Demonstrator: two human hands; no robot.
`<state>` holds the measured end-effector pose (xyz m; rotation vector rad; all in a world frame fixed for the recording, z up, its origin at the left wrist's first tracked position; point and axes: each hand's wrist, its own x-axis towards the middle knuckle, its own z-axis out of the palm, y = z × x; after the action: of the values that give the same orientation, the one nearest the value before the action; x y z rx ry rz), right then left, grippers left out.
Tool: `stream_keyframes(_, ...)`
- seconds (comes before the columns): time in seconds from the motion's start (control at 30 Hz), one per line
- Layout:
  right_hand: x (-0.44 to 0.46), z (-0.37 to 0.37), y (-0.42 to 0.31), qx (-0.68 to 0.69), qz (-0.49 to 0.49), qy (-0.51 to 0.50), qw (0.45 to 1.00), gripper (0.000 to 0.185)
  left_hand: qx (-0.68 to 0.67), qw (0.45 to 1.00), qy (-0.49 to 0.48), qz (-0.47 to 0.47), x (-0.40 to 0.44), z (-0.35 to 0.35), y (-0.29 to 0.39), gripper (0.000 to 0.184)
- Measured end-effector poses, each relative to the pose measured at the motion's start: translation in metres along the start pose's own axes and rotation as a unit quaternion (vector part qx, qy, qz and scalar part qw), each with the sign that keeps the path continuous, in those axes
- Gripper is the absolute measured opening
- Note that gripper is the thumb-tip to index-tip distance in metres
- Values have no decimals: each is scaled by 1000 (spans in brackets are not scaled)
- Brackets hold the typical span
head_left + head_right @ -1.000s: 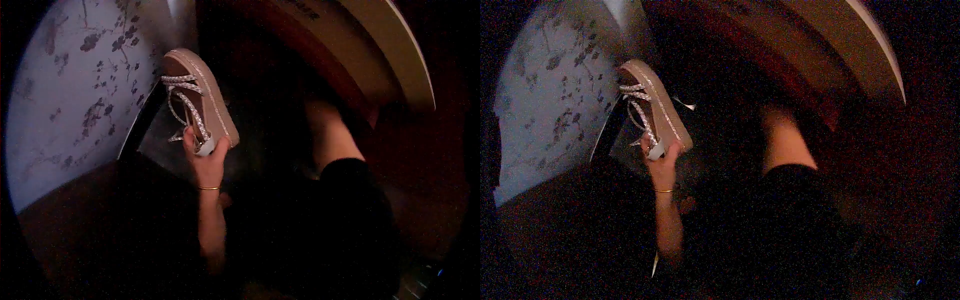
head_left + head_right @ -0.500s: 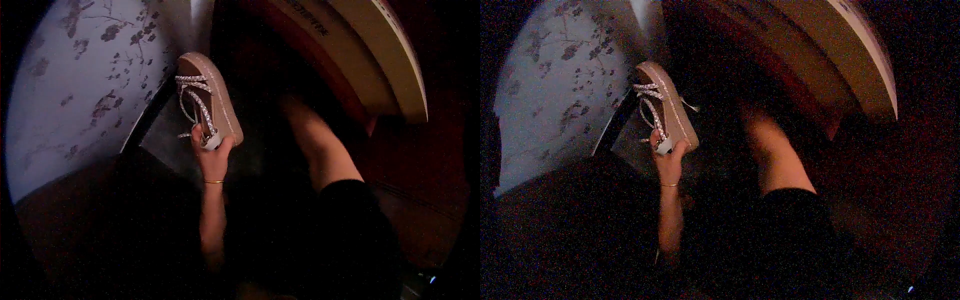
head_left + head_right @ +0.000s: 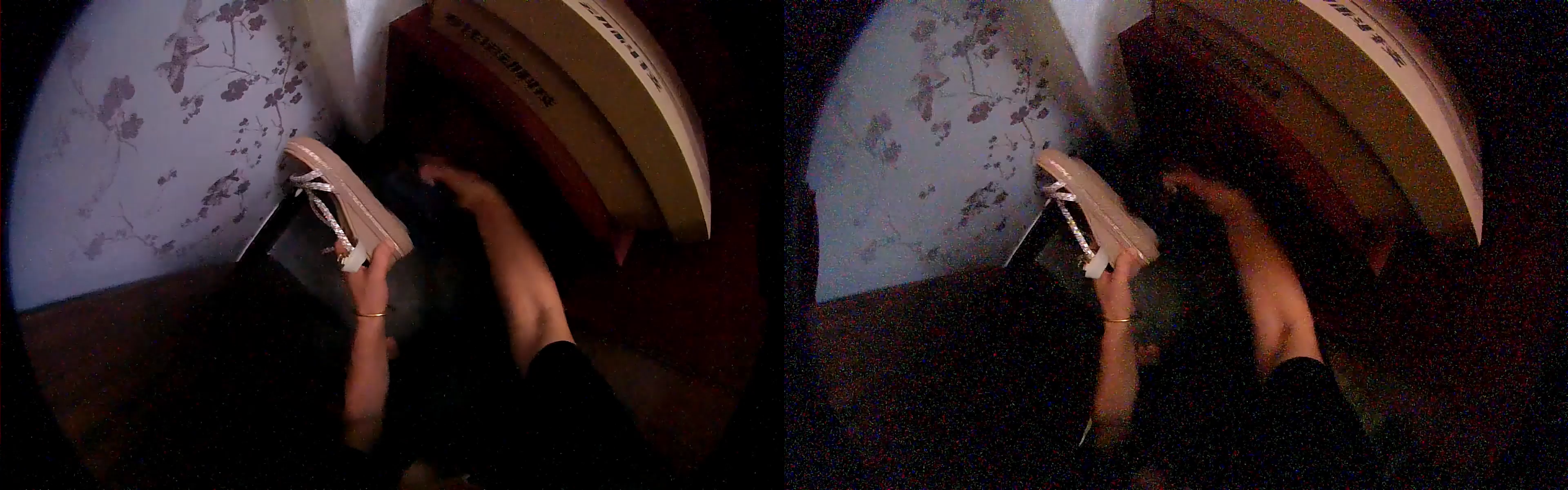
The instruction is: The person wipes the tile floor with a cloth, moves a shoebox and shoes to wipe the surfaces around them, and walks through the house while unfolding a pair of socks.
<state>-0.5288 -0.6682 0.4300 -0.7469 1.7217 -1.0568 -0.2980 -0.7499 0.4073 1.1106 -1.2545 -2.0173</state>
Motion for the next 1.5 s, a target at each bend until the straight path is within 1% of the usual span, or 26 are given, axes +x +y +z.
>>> stream_keyframes(0.07, 26, 14, -16, 79, -76, 243, 964, 68, 1, 1000, -10, 28, -1, 1, -3, 55)
stream_keyframes(0.1, 38, 34, -50, 230, -59, 411, 880, 68, 11, 1000, -9, 17, -3, 3, -7, 55)
stream_keyframes(0.2, 23, 63, -117, 182, -199, 509, 817, 64, 11, 999, 5, -29, -15, 5, -21, 59)
stream_keyframes(0.23, 33, 69, -118, 250, -264, 438, 822, 63, 1, 999, -11, -36, -8, 1, -33, 60)
stream_keyframes(0.3, 77, 90, -84, -9, -270, 601, 752, 59, -2, 998, -38, -46, -9, -10, -47, 62)
stream_keyframes(0.33, 94, 87, -65, -88, -342, 562, 748, 59, -9, 999, -24, -20, -8, -9, -49, 62)
stream_keyframes(0.4, 121, 80, -59, -191, -374, 582, 696, 60, 10, 999, -27, -37, -4, -7, -42, 61)
stream_keyframes(0.5, 122, 61, -52, -184, -364, 551, 728, 72, 74, 996, -33, -46, -25, 11, -14, 58)
stream_keyframes(0.53, 114, 66, -42, -41, -301, 506, 807, 74, 53, 998, -24, -20, -26, 13, -23, 57)
stream_keyframes(0.57, 115, 59, -27, 13, -257, 465, 847, 77, 37, 999, -15, 11, -24, 17, -22, 57)
stream_keyframes(0.6, 116, 53, -11, 64, -206, 426, 879, 81, 43, 999, -10, 17, -23, 19, -18, 57)
stream_keyframes(0.67, 123, 44, 12, 25, -170, 403, 899, 81, 52, 998, 3, 25, -22, 20, -8, 56)
stream_keyframes(0.7, 110, 41, 22, 18, -180, 424, 887, 75, 45, 998, -24, 27, -20, 15, -27, 56)
stream_keyframes(0.8, 101, 42, 81, -177, -197, 418, 869, 55, 61, 997, -23, -35, -13, -5, -51, 57)
stream_keyframes(0.87, 101, 1, 104, -285, -233, 474, 800, 41, 29, 999, -22, -21, -9, 3, -47, 57)
stream_keyframes(0.93, 92, -46, 116, -292, -240, 595, 709, 30, 32, 998, -26, -45, -4, -5, -76, 56)
stream_keyframes(1.0, 93, -74, 98, -415, -44, 520, 745, 30, 25, 998, -25, -60, -9, -4, -70, 57)
stream_keyframes(1.07, 91, -70, 72, -383, 87, 485, 782, 29, 15, 998, -20, -55, -15, -3, -58, 58)
stream_keyframes(1.1, 91, -53, 25, -301, 114, 502, 803, 29, 5, 999, -19, -41, -14, -1, -54, 58)
stream_keyframes(1.17, 107, -20, -9, -174, 83, 582, 790, 33, 6, 998, -35, -43, -11, -4, -52, 59)
stream_keyframes(1.2, 124, 1, -17, -122, 26, 635, 762, 37, 17, 998, -35, -47, -13, -8, -47, 60)
stream_keyframes(1.27, 152, 20, -32, -35, -105, 734, 670, 46, 10, 997, -43, -69, -7, -7, -60, 60)
stream_keyframes(1.33, 155, 23, 8, -5, -161, 719, 676, 53, 42, 995, -53, -75, -12, -13, -63, 59)
stream_keyframes(1.37, 156, 13, 72, -14, -161, 662, 732, 55, 74, 994, -61, -60, -12, -12, -56, 59)
stream_keyframes(1.4, 160, 5, 104, -22, -164, 598, 784, 58, 107, 991, -65, -40, -9, -12, -49, 59)
stream_keyframes(1.5, 151, -4, 91, 19, -42, 564, 824, 60, 85, 995, -51, -24, -12, -8, -47, 57)
